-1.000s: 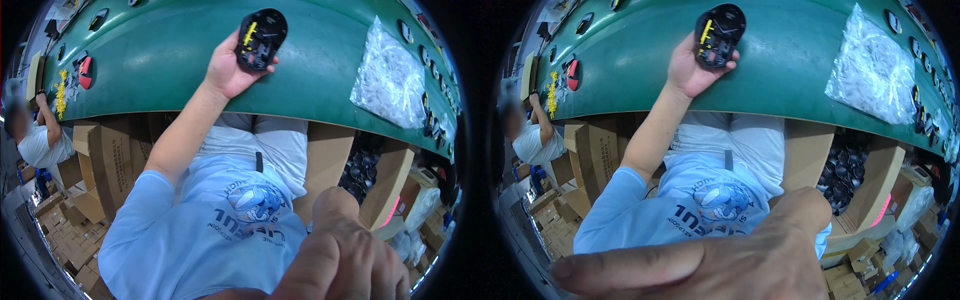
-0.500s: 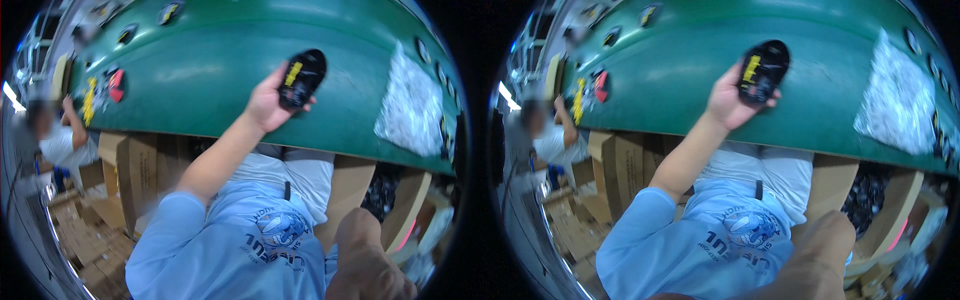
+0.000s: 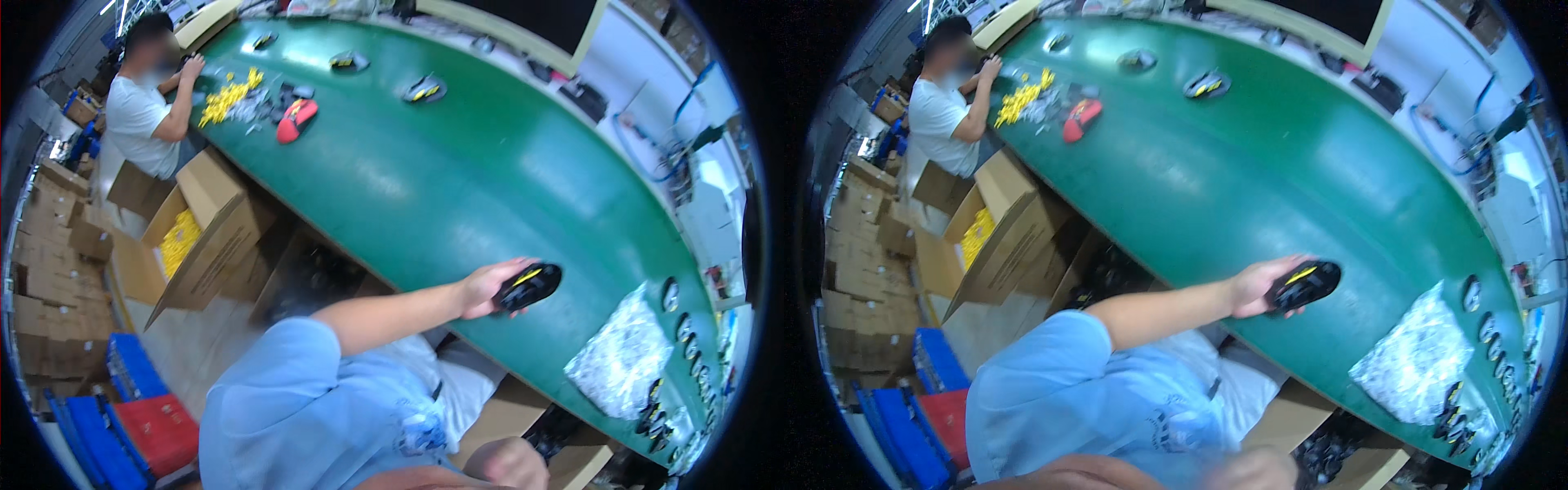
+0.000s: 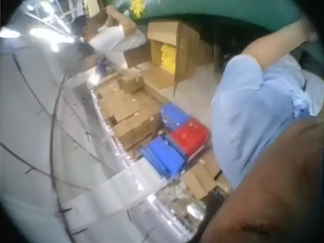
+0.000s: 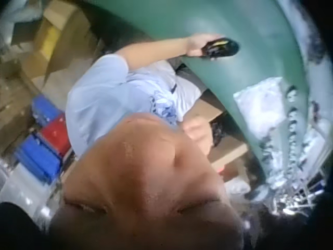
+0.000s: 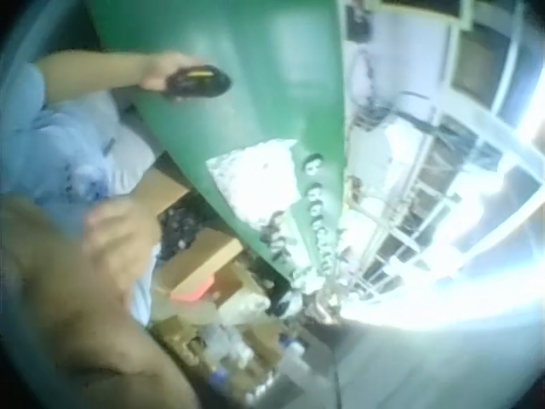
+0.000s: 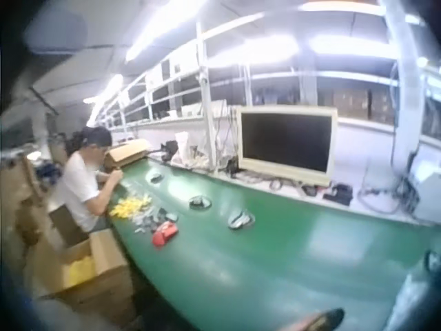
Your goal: Assembling small electronic components, likely computer mice, on an industrial production line.
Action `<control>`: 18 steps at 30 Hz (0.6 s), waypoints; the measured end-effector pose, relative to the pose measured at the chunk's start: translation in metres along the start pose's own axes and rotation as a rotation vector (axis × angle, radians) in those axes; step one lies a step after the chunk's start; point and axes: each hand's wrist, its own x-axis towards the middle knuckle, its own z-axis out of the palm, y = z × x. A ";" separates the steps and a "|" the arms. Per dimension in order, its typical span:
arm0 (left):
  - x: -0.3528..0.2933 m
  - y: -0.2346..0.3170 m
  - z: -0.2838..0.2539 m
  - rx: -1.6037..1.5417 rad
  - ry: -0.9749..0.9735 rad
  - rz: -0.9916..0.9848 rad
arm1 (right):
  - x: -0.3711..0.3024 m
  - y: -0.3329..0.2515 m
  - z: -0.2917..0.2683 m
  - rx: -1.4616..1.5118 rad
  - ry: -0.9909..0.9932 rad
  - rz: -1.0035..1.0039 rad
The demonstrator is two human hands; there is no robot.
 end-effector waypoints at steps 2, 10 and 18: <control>0.005 0.000 -0.003 0.046 -0.031 -0.020 | 0.026 0.002 0.001 -0.258 -0.015 0.291; 0.005 0.003 -0.011 0.028 -0.066 0.018 | 0.125 0.009 0.002 -0.606 -0.611 0.307; -0.005 0.012 -0.014 0.020 0.004 0.009 | 0.024 -0.051 0.003 -1.190 -0.168 -0.125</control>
